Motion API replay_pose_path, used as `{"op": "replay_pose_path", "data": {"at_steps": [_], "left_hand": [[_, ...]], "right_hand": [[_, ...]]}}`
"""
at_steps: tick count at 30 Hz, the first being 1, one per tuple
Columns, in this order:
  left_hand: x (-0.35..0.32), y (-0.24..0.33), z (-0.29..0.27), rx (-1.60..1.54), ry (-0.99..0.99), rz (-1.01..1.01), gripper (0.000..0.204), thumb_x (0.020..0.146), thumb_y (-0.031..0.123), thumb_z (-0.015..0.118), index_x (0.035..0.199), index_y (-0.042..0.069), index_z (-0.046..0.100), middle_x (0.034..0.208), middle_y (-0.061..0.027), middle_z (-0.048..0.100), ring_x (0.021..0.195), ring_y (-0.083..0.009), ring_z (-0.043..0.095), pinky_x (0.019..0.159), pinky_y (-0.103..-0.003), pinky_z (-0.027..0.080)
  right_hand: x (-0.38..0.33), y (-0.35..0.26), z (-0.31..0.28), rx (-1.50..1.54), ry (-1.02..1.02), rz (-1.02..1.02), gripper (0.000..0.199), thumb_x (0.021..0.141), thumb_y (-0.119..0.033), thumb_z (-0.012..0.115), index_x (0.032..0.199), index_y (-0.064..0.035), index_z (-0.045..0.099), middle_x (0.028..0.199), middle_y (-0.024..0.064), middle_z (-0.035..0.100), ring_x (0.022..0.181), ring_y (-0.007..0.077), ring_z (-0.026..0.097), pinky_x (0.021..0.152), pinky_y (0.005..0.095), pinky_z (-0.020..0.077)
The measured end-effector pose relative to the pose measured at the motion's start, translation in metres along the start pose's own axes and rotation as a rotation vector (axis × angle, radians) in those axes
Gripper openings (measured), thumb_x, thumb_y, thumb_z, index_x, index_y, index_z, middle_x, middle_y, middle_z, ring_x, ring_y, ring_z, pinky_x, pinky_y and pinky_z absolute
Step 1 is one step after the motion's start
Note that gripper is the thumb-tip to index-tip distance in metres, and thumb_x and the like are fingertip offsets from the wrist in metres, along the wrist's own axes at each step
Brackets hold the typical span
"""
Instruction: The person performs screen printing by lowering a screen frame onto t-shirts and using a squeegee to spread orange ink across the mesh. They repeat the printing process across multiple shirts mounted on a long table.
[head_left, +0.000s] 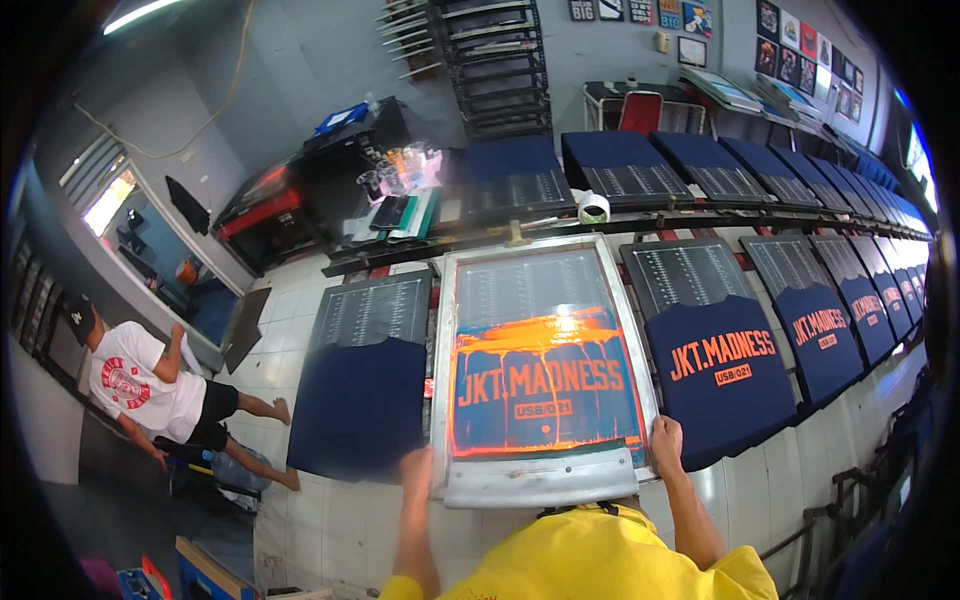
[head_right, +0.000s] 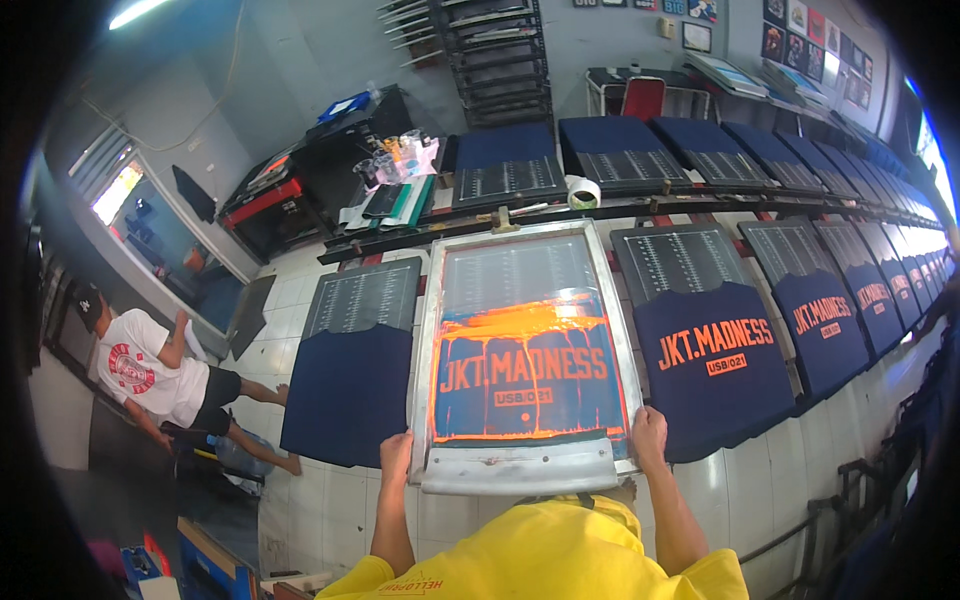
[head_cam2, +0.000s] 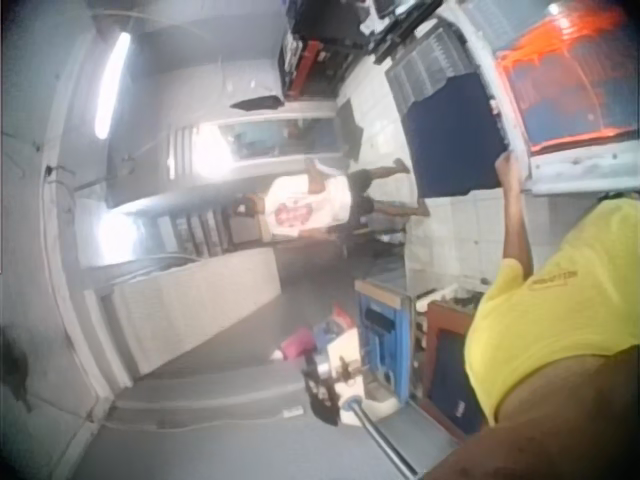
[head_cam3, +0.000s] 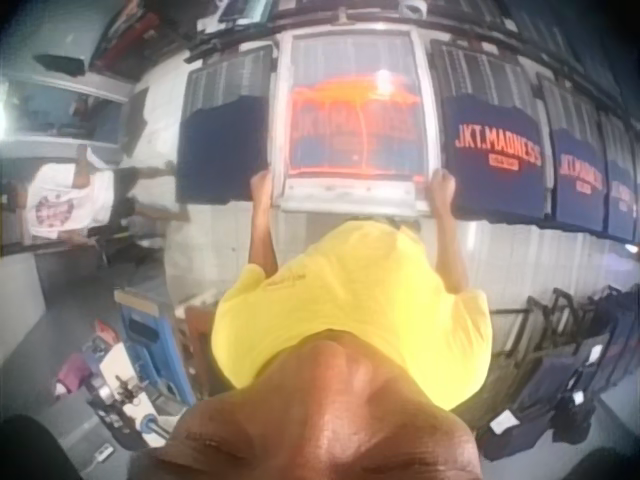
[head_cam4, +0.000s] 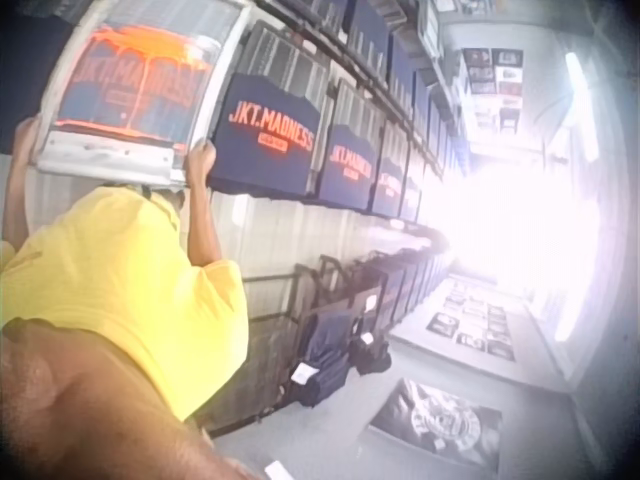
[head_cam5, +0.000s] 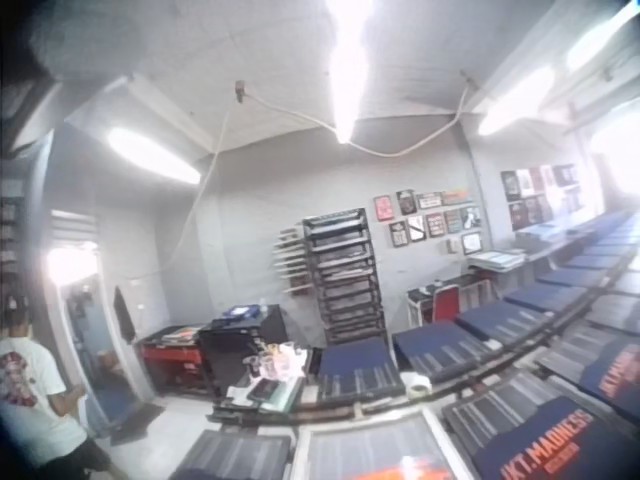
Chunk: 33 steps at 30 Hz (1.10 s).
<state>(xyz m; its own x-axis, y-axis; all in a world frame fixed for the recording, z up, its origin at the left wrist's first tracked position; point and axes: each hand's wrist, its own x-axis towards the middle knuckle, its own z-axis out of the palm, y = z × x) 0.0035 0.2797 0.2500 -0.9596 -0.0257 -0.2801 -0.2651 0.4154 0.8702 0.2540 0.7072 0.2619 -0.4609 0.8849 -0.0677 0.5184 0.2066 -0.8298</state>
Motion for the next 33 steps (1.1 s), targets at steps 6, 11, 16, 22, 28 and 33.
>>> {"op": "replay_pose_path", "data": {"at_steps": [6,11,16,22,28,33], "left_hand": [[0.013,-0.015,-0.008,0.165,-0.008,0.151,0.032,0.092,0.021,0.066,0.08,-0.007,0.069,0.066,-0.0018,0.061,0.063,-0.009,0.051,0.059,-0.032,0.042],[0.011,0.002,-0.004,0.327,-0.048,0.209,0.034,0.092,0.021,0.065,0.072,-0.006,0.063,0.058,-0.0003,0.052,0.058,-0.0089,0.043,0.055,-0.033,0.038],[0.03,-0.023,-0.009,0.425,-0.047,0.191,0.028,0.089,0.024,0.066,0.08,-0.003,0.069,0.066,-0.0073,0.062,0.065,-0.0174,0.056,0.063,-0.038,0.046],[0.01,-0.013,0.003,0.295,0.09,0.352,0.043,0.092,0.03,0.066,0.072,-0.007,0.06,0.054,-0.0115,0.05,0.054,-0.0143,0.043,0.055,-0.039,0.039],[-0.003,0.004,0.004,0.385,0.075,0.159,0.041,0.092,0.038,0.065,0.086,-0.001,0.072,0.068,-0.0137,0.067,0.063,-0.0224,0.064,0.064,-0.038,0.048],[-0.012,0.018,0.007,0.424,0.108,0.175,0.041,0.092,0.037,0.064,0.082,-0.002,0.07,0.066,-0.0179,0.065,0.06,-0.0281,0.062,0.062,-0.041,0.047]], "right_hand": [[0.005,0.003,0.01,-0.065,0.014,-0.004,0.032,0.093,-0.023,0.047,0.083,0.0024,0.063,0.075,0.0245,0.063,0.071,0.0411,0.063,0.068,0.0475,0.0469],[-0.001,-0.007,0.005,-0.062,0.012,0.024,0.033,0.094,-0.025,0.047,0.082,0.0003,0.064,0.073,0.023,0.063,0.074,0.042,0.064,0.07,0.0497,0.0481],[0.0,-0.009,0.006,-0.065,0.02,0.023,0.034,0.095,-0.025,0.046,0.081,0.0021,0.062,0.071,0.0224,0.062,0.07,0.0403,0.062,0.068,0.0484,0.0459],[0.002,-0.006,0.007,0.0,-0.003,0.048,0.033,0.095,-0.024,0.047,0.083,0.0043,0.06,0.07,0.0227,0.059,0.066,0.0359,0.059,0.065,0.0462,0.0444],[0.006,0.007,0.01,0.045,-0.041,0.012,0.034,0.098,-0.021,0.045,0.083,0.0069,0.057,0.068,0.0208,0.055,0.061,0.0244,0.049,0.062,0.0417,0.0415],[0.004,0.014,0.01,0.1,-0.066,0.03,0.034,0.099,-0.021,0.044,0.092,0.008,0.061,0.069,0.0182,0.056,0.064,0.0241,0.051,0.064,0.0405,0.042]]}}
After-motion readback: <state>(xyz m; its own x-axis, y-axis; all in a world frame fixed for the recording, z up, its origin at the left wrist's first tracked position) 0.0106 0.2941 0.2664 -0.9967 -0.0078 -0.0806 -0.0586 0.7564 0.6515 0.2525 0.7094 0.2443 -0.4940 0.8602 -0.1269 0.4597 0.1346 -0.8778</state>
